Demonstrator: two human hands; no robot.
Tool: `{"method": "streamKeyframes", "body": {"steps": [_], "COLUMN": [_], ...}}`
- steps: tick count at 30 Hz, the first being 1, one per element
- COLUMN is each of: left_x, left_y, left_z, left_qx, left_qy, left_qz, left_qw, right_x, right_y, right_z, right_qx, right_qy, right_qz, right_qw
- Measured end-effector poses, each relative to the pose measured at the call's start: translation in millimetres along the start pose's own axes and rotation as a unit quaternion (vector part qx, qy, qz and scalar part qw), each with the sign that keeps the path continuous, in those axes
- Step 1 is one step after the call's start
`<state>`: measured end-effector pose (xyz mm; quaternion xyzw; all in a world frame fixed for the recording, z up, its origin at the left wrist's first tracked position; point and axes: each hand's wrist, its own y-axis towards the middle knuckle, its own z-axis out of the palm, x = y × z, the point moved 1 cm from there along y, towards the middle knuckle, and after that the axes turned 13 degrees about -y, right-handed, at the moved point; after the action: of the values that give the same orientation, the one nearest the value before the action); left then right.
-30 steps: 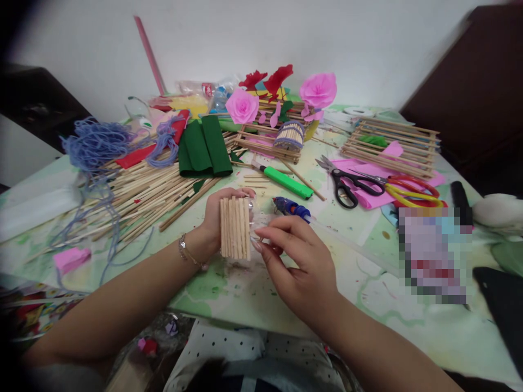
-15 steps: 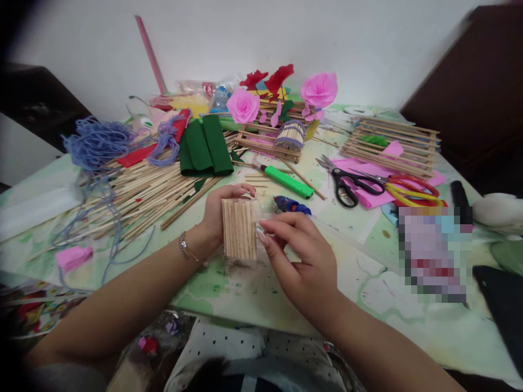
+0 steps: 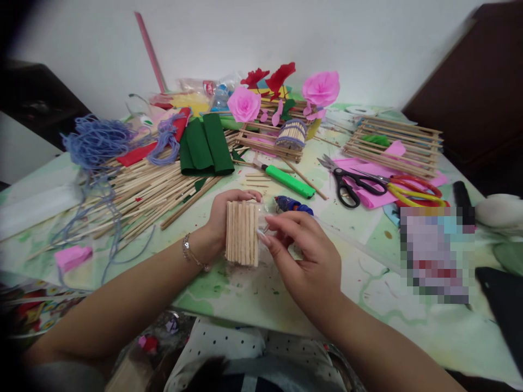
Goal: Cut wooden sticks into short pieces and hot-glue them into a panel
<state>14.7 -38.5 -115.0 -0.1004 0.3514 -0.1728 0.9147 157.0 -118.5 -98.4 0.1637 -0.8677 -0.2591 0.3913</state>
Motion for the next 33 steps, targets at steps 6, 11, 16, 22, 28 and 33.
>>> {"method": "streamKeyframes", "body": {"steps": [6,11,16,22,28,33], "left_x": [1,2,3,4,6,5], "left_y": [1,0,-2,-7,-8,-9], "left_z": [-1.1,-2.7,-1.7,2.0,2.3,2.1], "left_qx": [0.006,-0.011,-0.024,-0.058,-0.061,-0.061], "left_qy": [-0.018,-0.002,0.008,0.027,0.043,0.054], "left_qz": [0.006,0.005,0.02,0.021,0.022,0.027], "left_qw": [1.0,1.0,0.999,0.998,0.997,0.996], "right_x": [0,-1,-2,-4,-3,-1], "right_y": [-2,-3,-3,-3,-4,-4], "right_z": [0,1,5,6,7,7], "right_qx": [-0.005,-0.014,-0.017,-0.024,-0.025,-0.028], "right_qy": [-0.014,0.002,0.015,0.019,0.024,0.016], "right_qz": [-0.015,-0.029,-0.025,-0.013,-0.003,-0.004], "right_qw": [1.0,0.999,0.999,0.999,0.999,0.999]}}
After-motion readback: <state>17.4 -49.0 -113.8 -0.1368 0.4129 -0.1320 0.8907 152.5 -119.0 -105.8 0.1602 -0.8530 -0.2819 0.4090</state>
